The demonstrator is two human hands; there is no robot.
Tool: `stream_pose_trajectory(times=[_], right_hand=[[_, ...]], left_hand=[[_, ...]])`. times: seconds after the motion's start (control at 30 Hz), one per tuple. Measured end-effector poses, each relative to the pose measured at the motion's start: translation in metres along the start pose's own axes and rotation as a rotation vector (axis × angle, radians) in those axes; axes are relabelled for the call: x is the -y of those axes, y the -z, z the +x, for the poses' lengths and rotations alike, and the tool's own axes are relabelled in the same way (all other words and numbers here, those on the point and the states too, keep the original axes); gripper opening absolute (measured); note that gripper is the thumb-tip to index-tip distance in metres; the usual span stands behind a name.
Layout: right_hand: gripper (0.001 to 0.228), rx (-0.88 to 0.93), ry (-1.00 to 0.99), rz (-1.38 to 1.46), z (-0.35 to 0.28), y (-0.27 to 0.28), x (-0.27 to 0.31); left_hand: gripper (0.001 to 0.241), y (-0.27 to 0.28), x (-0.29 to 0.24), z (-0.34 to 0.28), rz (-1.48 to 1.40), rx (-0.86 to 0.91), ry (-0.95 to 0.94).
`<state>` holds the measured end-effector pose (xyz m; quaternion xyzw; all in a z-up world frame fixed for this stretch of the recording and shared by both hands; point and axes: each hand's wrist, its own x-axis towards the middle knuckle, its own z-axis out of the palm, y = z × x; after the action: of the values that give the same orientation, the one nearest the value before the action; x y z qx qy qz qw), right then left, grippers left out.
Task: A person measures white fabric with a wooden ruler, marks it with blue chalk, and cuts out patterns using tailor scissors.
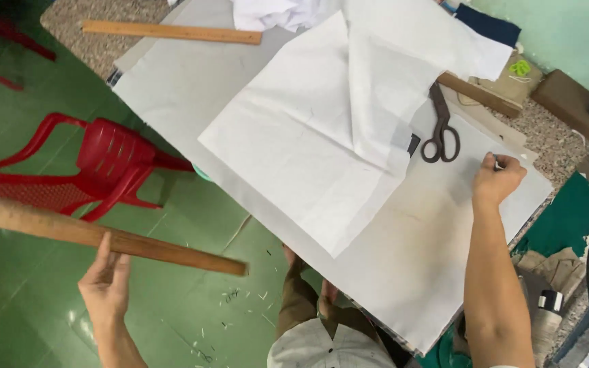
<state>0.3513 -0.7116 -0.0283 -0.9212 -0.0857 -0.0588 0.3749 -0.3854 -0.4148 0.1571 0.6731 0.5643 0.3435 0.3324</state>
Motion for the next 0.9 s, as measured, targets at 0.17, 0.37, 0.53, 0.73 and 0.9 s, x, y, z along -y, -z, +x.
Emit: stream_pose_trajectory(times=[0.17, 0.37, 0.53, 0.73, 0.9], right_hand=[[0.014, 0.14, -0.045, 0.587, -0.101, 0.025, 0.077], [0.014, 0.496, 0.137, 0.662, -0.207, 0.055, 0.071], [0.021, 0.676, 0.299, 0.538, -0.229, 0.077, 0.082], [0.012, 0.715, 0.442, 0.477, -0.243, 0.078, 0.102], [0.012, 0.758, 0.526, 0.434, -0.25, 0.077, 0.115]], left_hand=[[0.019, -0.082, -0.03, -0.072, -0.347, 0.034, -0.3], [0.033, -0.176, -0.04, -0.148, 0.356, 0.459, -0.54], [0.029, -0.188, -0.024, -0.175, 0.445, 0.411, -0.466], [0.029, -0.194, -0.017, -0.186, 0.404, 0.385, -0.425], [0.023, -0.193, -0.027, -0.191, 0.416, 0.396, -0.376]])
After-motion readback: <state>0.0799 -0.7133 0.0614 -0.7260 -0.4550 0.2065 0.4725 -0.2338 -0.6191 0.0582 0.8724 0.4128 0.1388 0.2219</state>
